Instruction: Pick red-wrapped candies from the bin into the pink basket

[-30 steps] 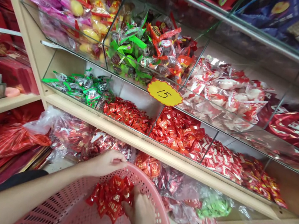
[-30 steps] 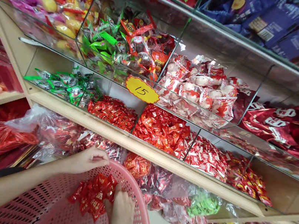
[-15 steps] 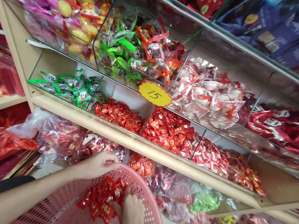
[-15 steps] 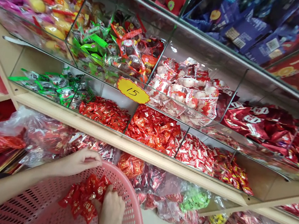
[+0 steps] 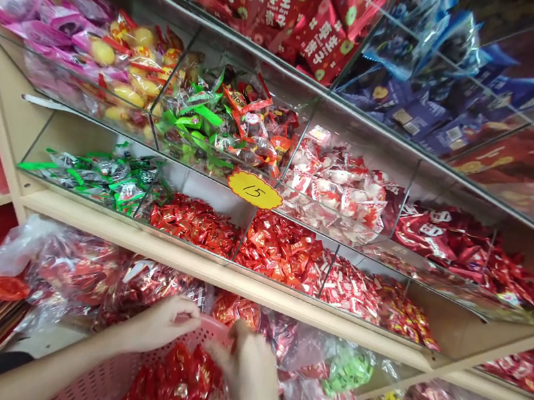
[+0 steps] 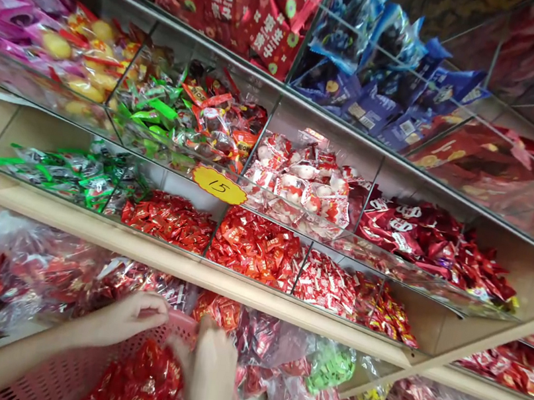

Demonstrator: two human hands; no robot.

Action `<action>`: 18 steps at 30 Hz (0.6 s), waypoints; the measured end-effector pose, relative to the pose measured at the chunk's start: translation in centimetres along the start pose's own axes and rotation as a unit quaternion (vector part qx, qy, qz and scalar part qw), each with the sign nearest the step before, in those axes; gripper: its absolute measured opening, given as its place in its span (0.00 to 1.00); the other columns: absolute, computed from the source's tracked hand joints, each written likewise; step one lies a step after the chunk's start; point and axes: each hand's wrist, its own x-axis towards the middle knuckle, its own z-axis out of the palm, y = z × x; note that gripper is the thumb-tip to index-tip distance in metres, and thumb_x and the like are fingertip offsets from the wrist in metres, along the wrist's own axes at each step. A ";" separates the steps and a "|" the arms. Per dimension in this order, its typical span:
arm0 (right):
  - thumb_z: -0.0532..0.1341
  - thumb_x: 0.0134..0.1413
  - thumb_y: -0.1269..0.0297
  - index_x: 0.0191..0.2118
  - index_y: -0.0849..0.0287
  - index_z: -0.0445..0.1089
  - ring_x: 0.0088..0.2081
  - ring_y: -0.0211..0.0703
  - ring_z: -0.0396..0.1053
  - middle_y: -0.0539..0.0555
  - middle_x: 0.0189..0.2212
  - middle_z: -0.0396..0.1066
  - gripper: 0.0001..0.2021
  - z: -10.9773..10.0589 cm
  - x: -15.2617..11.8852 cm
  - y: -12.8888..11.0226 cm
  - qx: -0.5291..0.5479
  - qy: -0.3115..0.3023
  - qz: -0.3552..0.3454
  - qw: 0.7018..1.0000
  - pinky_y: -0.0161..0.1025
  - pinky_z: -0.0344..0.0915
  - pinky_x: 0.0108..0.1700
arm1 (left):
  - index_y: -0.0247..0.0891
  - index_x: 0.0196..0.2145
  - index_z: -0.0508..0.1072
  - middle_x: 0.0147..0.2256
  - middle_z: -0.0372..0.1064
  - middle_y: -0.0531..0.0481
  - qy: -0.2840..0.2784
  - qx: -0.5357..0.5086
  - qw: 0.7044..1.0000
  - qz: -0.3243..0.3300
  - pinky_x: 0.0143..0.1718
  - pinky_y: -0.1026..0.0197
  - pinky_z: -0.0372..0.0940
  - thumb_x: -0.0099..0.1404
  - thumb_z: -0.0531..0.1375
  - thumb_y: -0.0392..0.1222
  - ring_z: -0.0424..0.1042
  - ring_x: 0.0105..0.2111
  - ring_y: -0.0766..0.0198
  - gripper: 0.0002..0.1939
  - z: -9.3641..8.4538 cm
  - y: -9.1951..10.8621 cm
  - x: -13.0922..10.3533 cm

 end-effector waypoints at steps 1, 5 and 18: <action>0.56 0.52 0.49 0.32 0.59 0.66 0.23 0.42 0.67 0.53 0.22 0.70 0.16 -1.5 1.4 0.0 0.031 0.044 0.005 0.999 0.34 0.54 0.24 | 0.34 0.27 0.71 0.27 0.67 0.51 -0.001 0.003 1.000 -0.003 0.33 0.64 0.58 0.63 0.51 0.47 0.63 0.30 0.66 0.15 0.0 0.0 0.0; 0.56 0.51 0.49 0.21 0.58 0.61 0.17 0.34 0.58 0.48 0.15 0.63 0.18 -5.3 7.4 0.0 0.299 0.133 0.021 0.945 0.31 0.51 0.20 | 0.34 0.28 0.71 0.28 0.69 0.50 -0.004 -0.001 1.000 -0.013 0.34 0.64 0.58 0.62 0.52 0.47 0.64 0.31 0.65 0.15 0.1 0.1 0.1; 0.64 0.44 0.66 0.20 0.61 0.58 0.11 0.23 0.47 0.43 0.12 0.59 0.13 -5.3 12.8 -0.6 0.685 0.026 0.194 0.702 0.23 0.41 0.11 | 0.34 0.26 0.70 0.28 0.69 0.50 0.008 0.010 1.000 0.003 0.35 0.65 0.57 0.61 0.52 0.44 0.64 0.31 0.65 0.13 -0.1 0.2 -0.2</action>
